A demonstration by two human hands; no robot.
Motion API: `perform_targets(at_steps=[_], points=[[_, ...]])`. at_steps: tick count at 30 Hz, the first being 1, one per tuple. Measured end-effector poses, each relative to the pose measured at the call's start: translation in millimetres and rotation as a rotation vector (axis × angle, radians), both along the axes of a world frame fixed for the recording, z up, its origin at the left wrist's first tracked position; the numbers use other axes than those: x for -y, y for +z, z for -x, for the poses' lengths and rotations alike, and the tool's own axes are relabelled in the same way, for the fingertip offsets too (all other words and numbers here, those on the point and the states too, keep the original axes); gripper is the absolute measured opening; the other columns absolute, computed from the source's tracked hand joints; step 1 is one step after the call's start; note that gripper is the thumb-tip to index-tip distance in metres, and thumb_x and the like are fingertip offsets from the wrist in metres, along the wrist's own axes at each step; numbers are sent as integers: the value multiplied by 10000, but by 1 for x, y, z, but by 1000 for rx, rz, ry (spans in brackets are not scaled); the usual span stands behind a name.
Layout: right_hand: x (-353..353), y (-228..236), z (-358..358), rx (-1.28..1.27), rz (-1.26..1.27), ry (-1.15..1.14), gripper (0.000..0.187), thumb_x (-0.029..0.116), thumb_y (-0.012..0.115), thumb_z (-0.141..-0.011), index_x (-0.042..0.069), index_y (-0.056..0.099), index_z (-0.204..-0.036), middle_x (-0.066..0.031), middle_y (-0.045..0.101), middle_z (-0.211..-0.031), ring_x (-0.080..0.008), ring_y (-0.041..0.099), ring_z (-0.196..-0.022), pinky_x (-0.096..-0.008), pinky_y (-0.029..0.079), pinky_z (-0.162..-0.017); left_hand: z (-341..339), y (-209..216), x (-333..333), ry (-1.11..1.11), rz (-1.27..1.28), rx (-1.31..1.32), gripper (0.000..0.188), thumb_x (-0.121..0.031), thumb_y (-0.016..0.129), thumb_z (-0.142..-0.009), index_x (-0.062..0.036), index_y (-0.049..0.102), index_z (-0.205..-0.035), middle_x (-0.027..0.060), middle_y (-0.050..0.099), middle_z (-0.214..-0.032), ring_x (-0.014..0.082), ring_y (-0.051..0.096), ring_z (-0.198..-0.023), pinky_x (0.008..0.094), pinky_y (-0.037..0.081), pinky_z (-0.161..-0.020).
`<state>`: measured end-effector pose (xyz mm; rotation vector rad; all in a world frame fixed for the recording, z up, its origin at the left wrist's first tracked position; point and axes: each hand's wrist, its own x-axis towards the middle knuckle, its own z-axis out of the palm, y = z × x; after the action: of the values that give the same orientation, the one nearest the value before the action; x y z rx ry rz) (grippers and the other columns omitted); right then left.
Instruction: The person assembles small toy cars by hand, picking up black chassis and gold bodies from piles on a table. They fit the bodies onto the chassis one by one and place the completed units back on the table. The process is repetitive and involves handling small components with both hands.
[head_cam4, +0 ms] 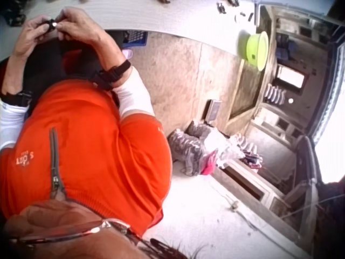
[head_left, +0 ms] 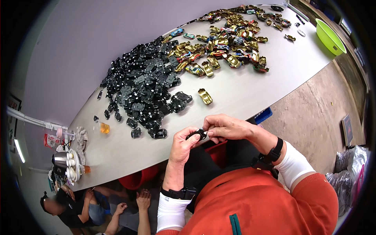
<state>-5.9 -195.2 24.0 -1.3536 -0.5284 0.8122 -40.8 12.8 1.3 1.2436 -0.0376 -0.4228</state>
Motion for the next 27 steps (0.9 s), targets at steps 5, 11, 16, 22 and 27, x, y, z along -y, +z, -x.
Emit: perform_targets(at_steps=[5, 11, 16, 22, 27], points=[[-4, -11, -3, 159, 65, -19, 37, 50, 479, -872, 19, 500, -877, 11, 497, -630, -55, 439, -565, -217, 370, -506, 3, -1, 5, 38, -104, 58, 103, -58, 598, -827, -20, 624, -919, -39, 556, -742, 13, 436, -606, 153, 351, -527], [-6, -22, 0, 201, 98, -171, 73, 62, 512, -842, -4, 533, -865, -17, 502, -599, -89, 470, -563, -252, 383, -508, 6, -2, 16, 128, -196, 35, 85, -81, 590, -836, -22, 616, -891, -37, 545, -701, 13, 443, -580, 149, 343, -493], [11, -18, -8, -139, -53, -33, 106, 80, 465, -875, 35, 551, -918, 27, 504, -625, -41, 422, -540, -188, 348, -484, 1, 4, 14, 96, -142, -51, 87, -96, 590, -838, -26, 615, -883, -34, 549, -696, 12, 446, -557, 138, 329, -464], [3, -21, -7, 47, 71, -57, 81, 68, 475, -847, 23, 542, -853, -5, 518, -602, -62, 446, -529, -219, 355, -467, 5, 3, 20, 129, -196, -8, 85, -95, 589, -834, -23, 613, -872, -30, 549, -692, 16, 448, -556, 142, 324, -466], [-10, -21, -1, 304, 257, -156, 83, 63, 467, -856, 35, 545, -860, 22, 468, -587, -58, 424, -533, -227, 350, -480, 12, -5, 26, 224, -266, 66, 82, -86, 575, -836, -21, 611, -870, -26, 542, -680, 17, 447, -552, 146, 326, -467]])
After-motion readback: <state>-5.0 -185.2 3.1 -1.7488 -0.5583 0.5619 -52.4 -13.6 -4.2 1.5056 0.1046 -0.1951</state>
